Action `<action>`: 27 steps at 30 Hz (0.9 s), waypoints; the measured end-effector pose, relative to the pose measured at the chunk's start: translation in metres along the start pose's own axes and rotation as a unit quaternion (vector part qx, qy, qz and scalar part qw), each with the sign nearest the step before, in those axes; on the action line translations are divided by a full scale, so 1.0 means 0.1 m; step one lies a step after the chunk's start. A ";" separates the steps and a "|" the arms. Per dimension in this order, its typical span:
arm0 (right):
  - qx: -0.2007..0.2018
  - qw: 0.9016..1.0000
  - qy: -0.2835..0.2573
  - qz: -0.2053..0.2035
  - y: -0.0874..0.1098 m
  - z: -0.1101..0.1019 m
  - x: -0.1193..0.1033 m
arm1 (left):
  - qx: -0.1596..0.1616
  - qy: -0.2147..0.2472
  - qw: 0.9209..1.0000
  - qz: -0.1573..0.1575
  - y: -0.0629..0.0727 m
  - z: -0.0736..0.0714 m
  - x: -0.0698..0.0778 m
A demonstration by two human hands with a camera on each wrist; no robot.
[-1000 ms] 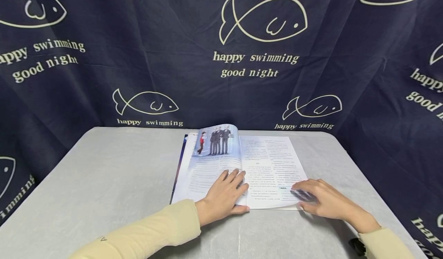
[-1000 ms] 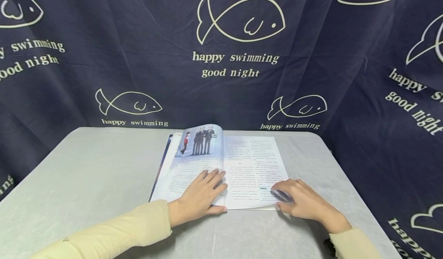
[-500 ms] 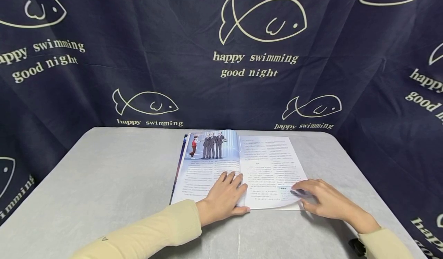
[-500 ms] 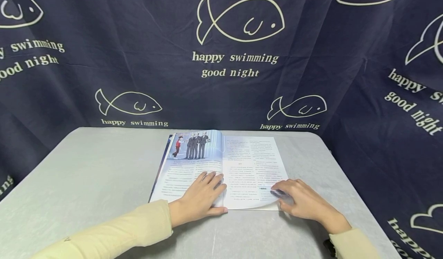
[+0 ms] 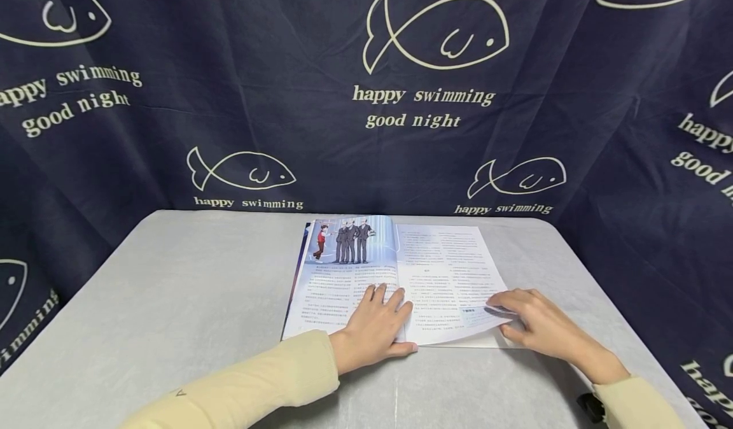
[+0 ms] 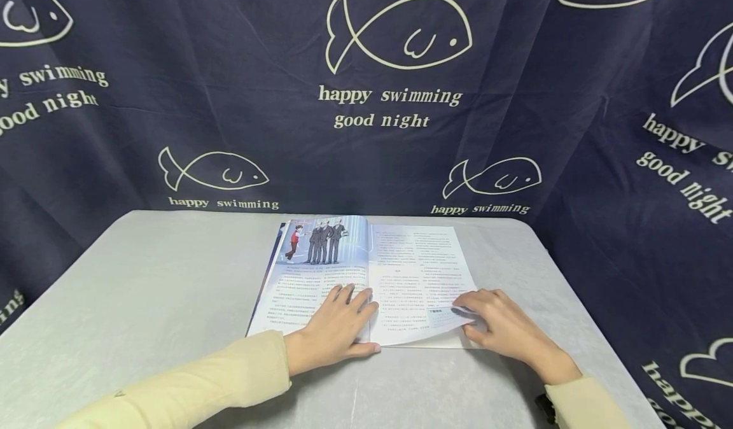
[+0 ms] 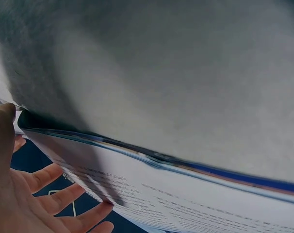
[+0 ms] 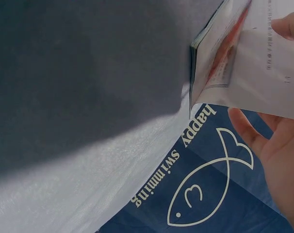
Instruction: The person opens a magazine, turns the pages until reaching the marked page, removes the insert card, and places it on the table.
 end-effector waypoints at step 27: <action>0.077 0.997 -0.007 -0.015 -0.09 -0.19 -0.01 | -0.045 -0.028 0.998 -0.019 -0.07 -0.01 0.10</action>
Point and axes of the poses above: each hand's wrist, its own y-axis away from the middle knuckle, its own z-axis out of the palm, x = y × z, the point moved 6 cm from there along -y, towards the middle knuckle, and after that the axes turned 9 degrees about -y, right-handed, at the moved point
